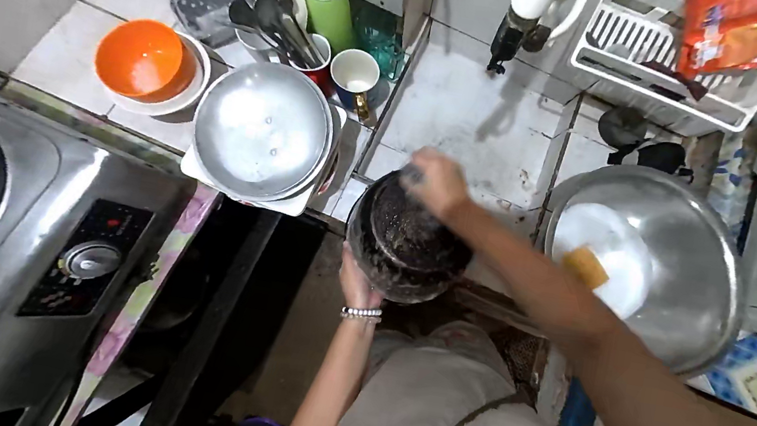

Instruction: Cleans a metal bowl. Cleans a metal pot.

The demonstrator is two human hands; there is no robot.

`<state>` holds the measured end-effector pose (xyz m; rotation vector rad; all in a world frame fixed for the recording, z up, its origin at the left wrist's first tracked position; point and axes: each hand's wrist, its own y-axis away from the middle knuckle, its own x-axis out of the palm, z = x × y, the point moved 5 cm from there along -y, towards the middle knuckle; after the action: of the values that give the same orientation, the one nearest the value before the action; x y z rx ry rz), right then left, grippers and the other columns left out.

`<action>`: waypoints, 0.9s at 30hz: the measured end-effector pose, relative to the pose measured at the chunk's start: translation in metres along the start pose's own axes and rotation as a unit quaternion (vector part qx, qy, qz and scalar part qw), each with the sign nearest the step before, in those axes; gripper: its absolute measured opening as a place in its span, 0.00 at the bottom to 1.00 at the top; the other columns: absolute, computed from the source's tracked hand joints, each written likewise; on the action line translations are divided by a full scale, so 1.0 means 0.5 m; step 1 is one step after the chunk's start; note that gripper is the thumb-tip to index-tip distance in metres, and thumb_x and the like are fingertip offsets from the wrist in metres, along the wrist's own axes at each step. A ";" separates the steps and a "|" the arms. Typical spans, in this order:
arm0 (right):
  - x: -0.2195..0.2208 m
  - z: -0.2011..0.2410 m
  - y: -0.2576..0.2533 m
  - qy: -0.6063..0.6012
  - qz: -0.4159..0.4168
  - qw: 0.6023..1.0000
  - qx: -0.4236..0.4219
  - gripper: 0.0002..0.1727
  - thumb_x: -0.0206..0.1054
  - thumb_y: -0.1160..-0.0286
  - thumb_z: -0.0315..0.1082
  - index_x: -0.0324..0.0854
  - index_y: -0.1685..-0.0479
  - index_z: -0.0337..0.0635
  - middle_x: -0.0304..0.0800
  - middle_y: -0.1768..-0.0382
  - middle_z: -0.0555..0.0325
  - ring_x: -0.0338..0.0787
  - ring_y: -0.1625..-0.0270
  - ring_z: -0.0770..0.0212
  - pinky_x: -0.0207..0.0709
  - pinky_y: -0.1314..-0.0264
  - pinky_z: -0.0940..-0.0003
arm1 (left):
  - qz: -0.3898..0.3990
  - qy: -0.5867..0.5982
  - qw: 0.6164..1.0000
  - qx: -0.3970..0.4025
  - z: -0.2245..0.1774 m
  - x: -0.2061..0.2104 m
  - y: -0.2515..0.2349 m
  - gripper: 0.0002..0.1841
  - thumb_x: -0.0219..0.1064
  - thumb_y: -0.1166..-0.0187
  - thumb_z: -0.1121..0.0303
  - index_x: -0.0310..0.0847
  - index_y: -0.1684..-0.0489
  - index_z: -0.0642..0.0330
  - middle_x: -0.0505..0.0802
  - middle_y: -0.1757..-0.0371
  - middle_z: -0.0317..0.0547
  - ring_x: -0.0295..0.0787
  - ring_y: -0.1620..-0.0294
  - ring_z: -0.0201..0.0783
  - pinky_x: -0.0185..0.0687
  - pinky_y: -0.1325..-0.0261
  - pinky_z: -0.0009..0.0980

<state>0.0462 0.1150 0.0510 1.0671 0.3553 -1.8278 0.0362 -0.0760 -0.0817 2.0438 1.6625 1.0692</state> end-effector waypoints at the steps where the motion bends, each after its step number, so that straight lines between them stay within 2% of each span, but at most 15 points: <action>1: -0.017 -0.037 0.001 0.006 -0.025 0.999 0.028 0.17 0.71 0.24 0.35 0.87 0.48 0.28 0.88 0.41 0.33 0.89 0.37 0.36 0.78 0.33 0.36 | -0.007 0.000 1.000 0.002 0.001 -0.003 0.003 0.30 0.33 0.04 0.48 0.74 0.27 0.61 0.90 0.43 0.51 0.90 0.46 0.39 0.88 0.45 0.42; 3: -0.013 -0.029 0.053 0.018 -0.061 0.998 0.013 0.14 0.75 0.28 0.36 0.88 0.56 0.30 0.89 0.48 0.37 0.91 0.44 0.38 0.83 0.41 0.38 | -0.007 0.002 1.000 0.011 0.000 0.000 0.004 0.30 0.34 0.04 0.49 0.74 0.27 0.62 0.90 0.41 0.51 0.90 0.44 0.39 0.88 0.43 0.42; 5: 0.039 0.058 0.101 -0.033 -0.053 0.996 -0.058 0.13 0.77 0.33 0.33 0.91 0.59 0.29 0.91 0.53 0.38 0.92 0.46 0.41 0.84 0.41 0.45 | -0.002 -0.013 1.000 0.012 0.000 0.000 0.006 0.30 0.33 0.04 0.49 0.73 0.27 0.59 0.91 0.44 0.47 0.90 0.47 0.35 0.88 0.46 0.38; 7: 0.064 0.098 0.074 -0.043 -0.004 0.996 -0.083 0.14 0.74 0.27 0.33 0.89 0.54 0.28 0.90 0.50 0.37 0.90 0.43 0.40 0.82 0.37 0.45 | 0.013 -0.032 0.999 0.006 0.005 -0.011 0.002 0.30 0.31 0.04 0.48 0.72 0.26 0.56 0.90 0.47 0.45 0.89 0.51 0.34 0.88 0.51 0.36; 9: 0.034 0.047 0.011 -0.008 -0.005 0.999 -0.047 0.15 0.72 0.24 0.34 0.88 0.47 0.29 0.89 0.43 0.36 0.90 0.38 0.40 0.82 0.35 0.42 | 0.030 -0.028 0.999 0.005 0.008 -0.019 -0.008 0.30 0.31 0.04 0.48 0.69 0.22 0.56 0.90 0.41 0.47 0.89 0.45 0.36 0.88 0.46 0.38; 11: -0.006 -0.019 0.013 0.017 -0.055 0.998 0.007 0.15 0.74 0.26 0.34 0.88 0.49 0.31 0.89 0.44 0.37 0.90 0.40 0.39 0.83 0.38 0.40 | 0.024 -0.025 0.999 0.013 0.008 -0.024 -0.010 0.29 0.31 0.04 0.49 0.67 0.20 0.56 0.89 0.38 0.49 0.88 0.42 0.38 0.87 0.42 0.40; 12: -0.006 -0.019 0.044 0.026 -0.077 0.997 0.011 0.13 0.77 0.29 0.34 0.88 0.53 0.33 0.89 0.48 0.38 0.91 0.44 0.39 0.85 0.44 0.40 | 0.014 -0.025 0.999 0.017 0.007 -0.023 -0.009 0.29 0.32 0.04 0.49 0.68 0.21 0.57 0.89 0.38 0.48 0.89 0.42 0.38 0.88 0.42 0.40; 13: 0.011 0.005 0.077 0.017 -0.065 0.998 0.005 0.12 0.75 0.29 0.33 0.89 0.53 0.33 0.90 0.47 0.38 0.91 0.43 0.39 0.85 0.42 0.41 | 0.010 -0.026 0.999 0.018 0.009 -0.021 -0.007 0.29 0.32 0.04 0.49 0.69 0.22 0.56 0.90 0.39 0.47 0.89 0.43 0.37 0.88 0.43 0.40; 16: 0.091 0.114 0.124 -0.064 -0.020 0.993 -0.101 0.10 0.70 0.28 0.27 0.90 0.56 0.29 0.92 0.52 0.37 0.91 0.43 0.40 0.83 0.40 0.45 | -0.004 -0.044 0.999 0.024 0.023 -0.026 -0.003 0.29 0.30 0.04 0.49 0.71 0.28 0.57 0.90 0.47 0.43 0.88 0.49 0.33 0.87 0.47 0.36; 18: 0.072 0.093 0.077 -0.060 0.024 0.995 -0.073 0.12 0.69 0.23 0.29 0.89 0.47 0.31 0.90 0.44 0.38 0.89 0.37 0.41 0.80 0.34 0.44 | -0.001 -0.044 0.999 0.025 0.018 -0.018 0.000 0.30 0.30 0.04 0.48 0.69 0.23 0.57 0.89 0.40 0.46 0.87 0.42 0.36 0.86 0.41 0.40; 20: 0.018 -0.001 0.043 -0.010 -0.040 0.999 -0.010 0.15 0.72 0.23 0.34 0.88 0.45 0.33 0.90 0.41 0.39 0.90 0.39 0.40 0.83 0.38 0.40 | 0.006 -0.033 0.999 0.028 0.020 -0.017 0.000 0.30 0.30 0.04 0.48 0.68 0.19 0.56 0.88 0.34 0.48 0.87 0.37 0.39 0.86 0.38 0.43; 22: -0.016 -0.047 0.075 0.002 -0.114 0.993 0.020 0.12 0.77 0.29 0.34 0.88 0.56 0.32 0.90 0.50 0.38 0.92 0.47 0.39 0.85 0.47 0.39 | 0.013 -0.025 0.999 0.033 0.018 -0.014 0.001 0.29 0.31 0.04 0.48 0.68 0.20 0.54 0.89 0.36 0.47 0.88 0.39 0.39 0.87 0.40 0.43; 23: -0.007 -0.028 0.104 -0.010 -0.112 0.994 0.011 0.11 0.77 0.31 0.33 0.89 0.58 0.33 0.90 0.52 0.39 0.92 0.48 0.40 0.86 0.48 0.40 | 0.014 -0.022 0.999 0.035 0.018 -0.010 0.002 0.29 0.31 0.04 0.49 0.69 0.22 0.55 0.89 0.38 0.47 0.89 0.41 0.38 0.88 0.42 0.42; 26: 0.059 0.062 0.161 -0.077 -0.053 0.993 -0.071 0.10 0.72 0.30 0.30 0.91 0.59 0.30 0.92 0.54 0.38 0.92 0.46 0.41 0.84 0.43 0.45 | 0.022 -0.020 0.999 0.036 0.020 -0.003 0.010 0.29 0.28 0.04 0.50 0.68 0.23 0.56 0.89 0.41 0.44 0.88 0.44 0.34 0.87 0.43 0.36; 27: 0.052 0.054 0.148 -0.078 -0.019 0.995 -0.060 0.12 0.71 0.26 0.31 0.90 0.54 0.29 0.91 0.49 0.38 0.91 0.42 0.40 0.82 0.38 0.44 | 0.021 -0.018 0.999 0.036 0.019 -0.002 0.010 0.29 0.28 0.04 0.50 0.68 0.24 0.56 0.89 0.43 0.44 0.88 0.46 0.34 0.87 0.44 0.37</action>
<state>0.0903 0.0454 0.0606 0.8350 0.3889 -1.8855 0.0465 -0.0760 -0.0855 2.1388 1.6717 0.9924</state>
